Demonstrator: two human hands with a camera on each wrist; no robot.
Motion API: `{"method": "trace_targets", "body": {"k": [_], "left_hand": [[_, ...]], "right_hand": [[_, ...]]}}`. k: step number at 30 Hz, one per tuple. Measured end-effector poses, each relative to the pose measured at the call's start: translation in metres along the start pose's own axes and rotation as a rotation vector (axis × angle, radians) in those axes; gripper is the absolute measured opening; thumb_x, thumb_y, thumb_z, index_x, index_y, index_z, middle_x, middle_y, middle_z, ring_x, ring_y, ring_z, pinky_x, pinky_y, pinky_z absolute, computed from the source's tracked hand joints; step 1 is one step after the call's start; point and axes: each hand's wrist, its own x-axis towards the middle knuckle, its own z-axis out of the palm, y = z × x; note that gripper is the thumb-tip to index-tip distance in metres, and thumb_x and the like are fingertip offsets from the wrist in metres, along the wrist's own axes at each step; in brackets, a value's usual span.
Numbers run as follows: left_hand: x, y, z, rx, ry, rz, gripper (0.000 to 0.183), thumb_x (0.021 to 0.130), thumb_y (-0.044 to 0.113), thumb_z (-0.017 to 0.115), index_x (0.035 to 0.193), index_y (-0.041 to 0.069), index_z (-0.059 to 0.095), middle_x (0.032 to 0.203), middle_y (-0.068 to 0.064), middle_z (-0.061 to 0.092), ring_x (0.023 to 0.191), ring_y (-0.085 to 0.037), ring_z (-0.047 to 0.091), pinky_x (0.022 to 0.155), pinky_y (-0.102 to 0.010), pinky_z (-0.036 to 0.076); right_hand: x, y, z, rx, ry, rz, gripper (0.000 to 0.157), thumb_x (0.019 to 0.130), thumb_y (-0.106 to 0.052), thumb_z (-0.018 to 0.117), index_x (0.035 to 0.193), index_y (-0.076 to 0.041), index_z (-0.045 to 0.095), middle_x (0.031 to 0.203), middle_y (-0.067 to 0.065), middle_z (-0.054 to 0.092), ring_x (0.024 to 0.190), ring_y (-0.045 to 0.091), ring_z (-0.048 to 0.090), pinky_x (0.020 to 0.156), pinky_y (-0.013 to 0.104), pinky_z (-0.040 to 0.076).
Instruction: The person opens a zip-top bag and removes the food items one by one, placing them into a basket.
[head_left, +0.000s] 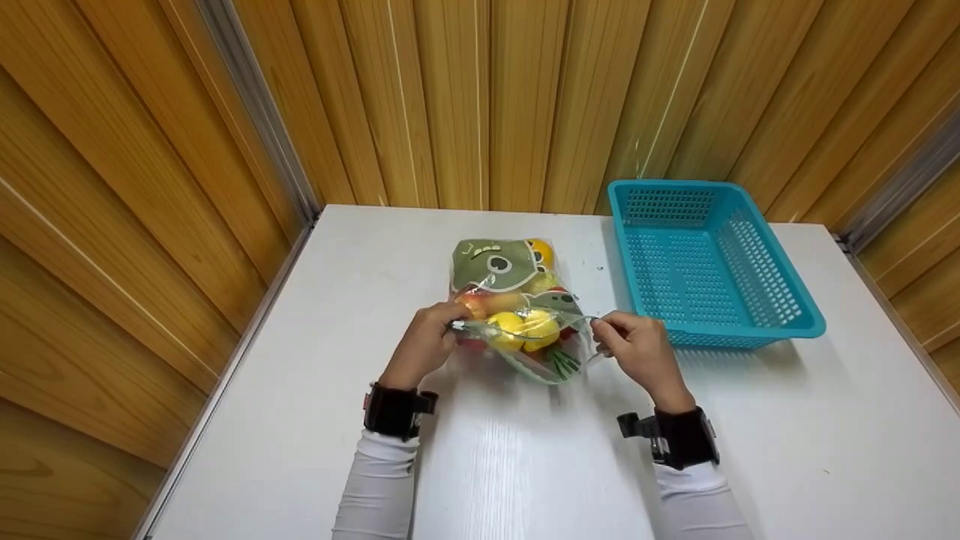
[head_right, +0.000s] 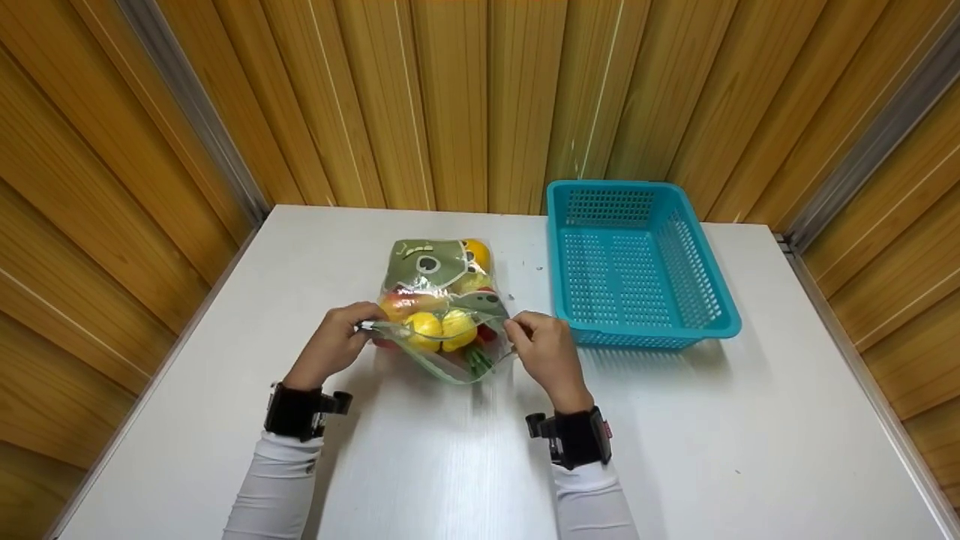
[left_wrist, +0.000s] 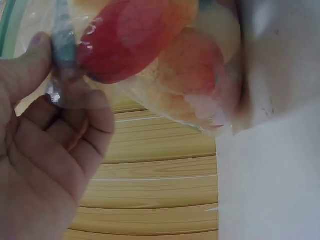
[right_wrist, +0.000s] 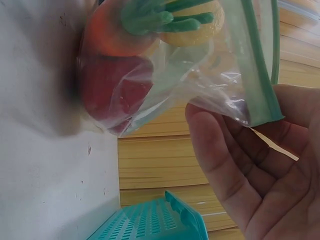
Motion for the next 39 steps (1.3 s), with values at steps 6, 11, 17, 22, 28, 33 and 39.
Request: {"method": "trace_targets", "body": {"k": [6,11,17,22,28,33,39], "left_hand": [[-0.001,-0.001,-0.005,-0.035,-0.057,-0.028,0.036,0.075,-0.022,0.054,0.089,0.002,0.077,0.093,-0.009,0.076,0.085,-0.021,0.068,0.078,-0.038,0.057],[-0.001,-0.001,-0.006,-0.104,-0.05,-0.03,0.037,0.077,-0.024,0.057,0.09,0.004,0.079,0.094,-0.008,0.077,0.087,-0.02,0.069,0.08,-0.036,0.057],[-0.001,0.0,-0.004,-0.107,-0.026,-0.026,0.032,0.078,-0.022,0.059,0.088,0.002,0.078,0.088,-0.007,0.076,0.079,-0.016,0.064,0.073,-0.029,0.055],[0.0,0.0,-0.002,-0.101,-0.009,-0.016,0.037,0.073,-0.023,0.054,0.087,0.002,0.077,0.086,-0.006,0.075,0.077,-0.014,0.063,0.07,-0.028,0.054],[0.0,0.001,-0.003,-0.082,0.011,0.006,0.04,0.069,-0.024,0.052,0.086,0.003,0.077,0.086,-0.005,0.075,0.077,-0.014,0.063,0.071,-0.033,0.056],[0.0,0.0,-0.002,-0.055,0.017,0.018,0.036,0.073,-0.023,0.054,0.087,0.002,0.077,0.085,-0.005,0.074,0.076,-0.014,0.061,0.071,-0.031,0.054],[-0.001,0.001,-0.003,-0.061,0.007,0.012,0.031,0.076,-0.021,0.06,0.087,0.002,0.077,0.088,-0.007,0.076,0.079,-0.017,0.065,0.074,-0.033,0.056]], "right_hand": [[0.0,0.002,-0.001,-0.069,-0.078,-0.016,0.013,0.096,-0.006,0.07,0.086,-0.004,0.078,0.078,0.01,0.073,0.064,0.015,0.068,0.059,0.021,0.052],[-0.002,0.001,-0.001,-0.134,-0.072,-0.08,0.007,0.091,-0.003,0.074,0.089,-0.009,0.078,0.083,0.002,0.075,0.071,0.015,0.068,0.064,0.024,0.054],[-0.005,-0.01,-0.003,-0.187,-0.044,-0.17,0.01,0.084,0.0,0.079,0.089,-0.007,0.076,0.086,0.001,0.072,0.078,0.017,0.068,0.066,0.026,0.056],[-0.013,-0.026,-0.011,-0.215,-0.099,-0.31,0.014,0.082,0.004,0.08,0.085,-0.009,0.075,0.082,-0.003,0.069,0.073,0.012,0.065,0.063,0.027,0.055],[-0.02,-0.039,-0.017,-0.221,-0.433,-0.347,0.01,0.091,-0.001,0.073,0.099,-0.003,0.079,0.094,0.006,0.077,0.083,0.017,0.071,0.072,0.037,0.059],[-0.018,-0.041,-0.01,-0.295,-0.541,-0.313,0.029,0.095,-0.004,0.067,0.123,0.006,0.07,0.119,0.019,0.073,0.108,0.037,0.07,0.091,0.052,0.057],[-0.017,-0.036,0.007,-0.291,-0.423,-0.314,0.028,0.093,-0.003,0.068,0.12,0.006,0.066,0.119,0.021,0.071,0.11,0.038,0.068,0.092,0.055,0.055]]}}
